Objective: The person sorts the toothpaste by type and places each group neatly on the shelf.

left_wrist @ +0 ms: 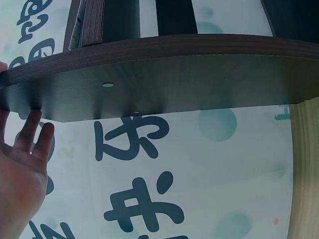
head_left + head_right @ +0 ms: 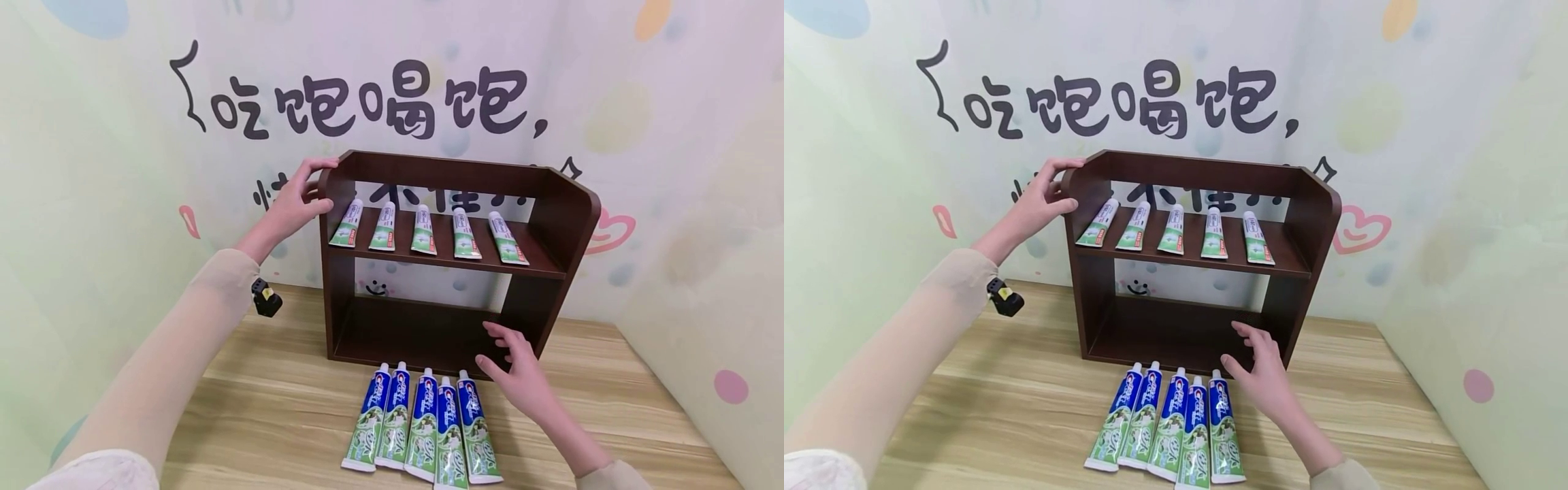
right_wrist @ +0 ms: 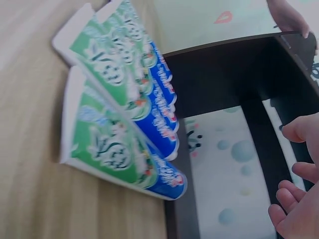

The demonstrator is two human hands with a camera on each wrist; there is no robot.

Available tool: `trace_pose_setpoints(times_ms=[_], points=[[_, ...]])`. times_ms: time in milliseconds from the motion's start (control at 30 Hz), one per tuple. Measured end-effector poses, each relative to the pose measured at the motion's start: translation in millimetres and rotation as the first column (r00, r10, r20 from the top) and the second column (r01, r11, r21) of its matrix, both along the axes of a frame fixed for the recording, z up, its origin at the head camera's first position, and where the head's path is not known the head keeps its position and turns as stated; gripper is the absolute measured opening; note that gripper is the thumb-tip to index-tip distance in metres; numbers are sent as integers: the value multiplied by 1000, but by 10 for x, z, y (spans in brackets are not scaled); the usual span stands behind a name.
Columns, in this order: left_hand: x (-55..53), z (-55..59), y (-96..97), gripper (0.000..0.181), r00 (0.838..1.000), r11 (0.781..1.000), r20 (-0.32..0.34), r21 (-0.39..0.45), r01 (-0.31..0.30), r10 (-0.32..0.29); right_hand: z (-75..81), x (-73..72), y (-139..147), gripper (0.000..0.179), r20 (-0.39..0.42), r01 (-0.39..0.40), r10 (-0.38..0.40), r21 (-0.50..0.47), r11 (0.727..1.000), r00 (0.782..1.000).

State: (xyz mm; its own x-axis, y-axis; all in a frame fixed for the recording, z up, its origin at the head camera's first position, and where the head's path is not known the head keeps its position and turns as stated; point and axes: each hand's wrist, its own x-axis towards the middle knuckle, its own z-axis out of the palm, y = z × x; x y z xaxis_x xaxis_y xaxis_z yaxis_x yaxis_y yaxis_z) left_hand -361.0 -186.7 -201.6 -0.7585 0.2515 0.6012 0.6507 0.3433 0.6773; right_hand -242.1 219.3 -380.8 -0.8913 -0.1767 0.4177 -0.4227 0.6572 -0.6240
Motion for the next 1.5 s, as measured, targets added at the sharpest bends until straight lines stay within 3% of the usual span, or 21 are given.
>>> trace_pose_setpoints(times_ms=[433,900,1300,1500], points=[[276,121,82,57,1000,1000,13,0,11,-11,-320,-9,15,56,61,15,-17,30,999,998],[258,116,80,57,1000,1000,18,7,15,-15,-438,48,9,60,185,10,-24,77,997,982],[259,113,84,56,1000,1000,10,4,9,-9,-511,93,13,72,278,-29,-22,181,983,960],[254,111,84,56,1000,1000,0,4,9,-9,-541,100,15,76,289,-43,-19,207,977,957]])
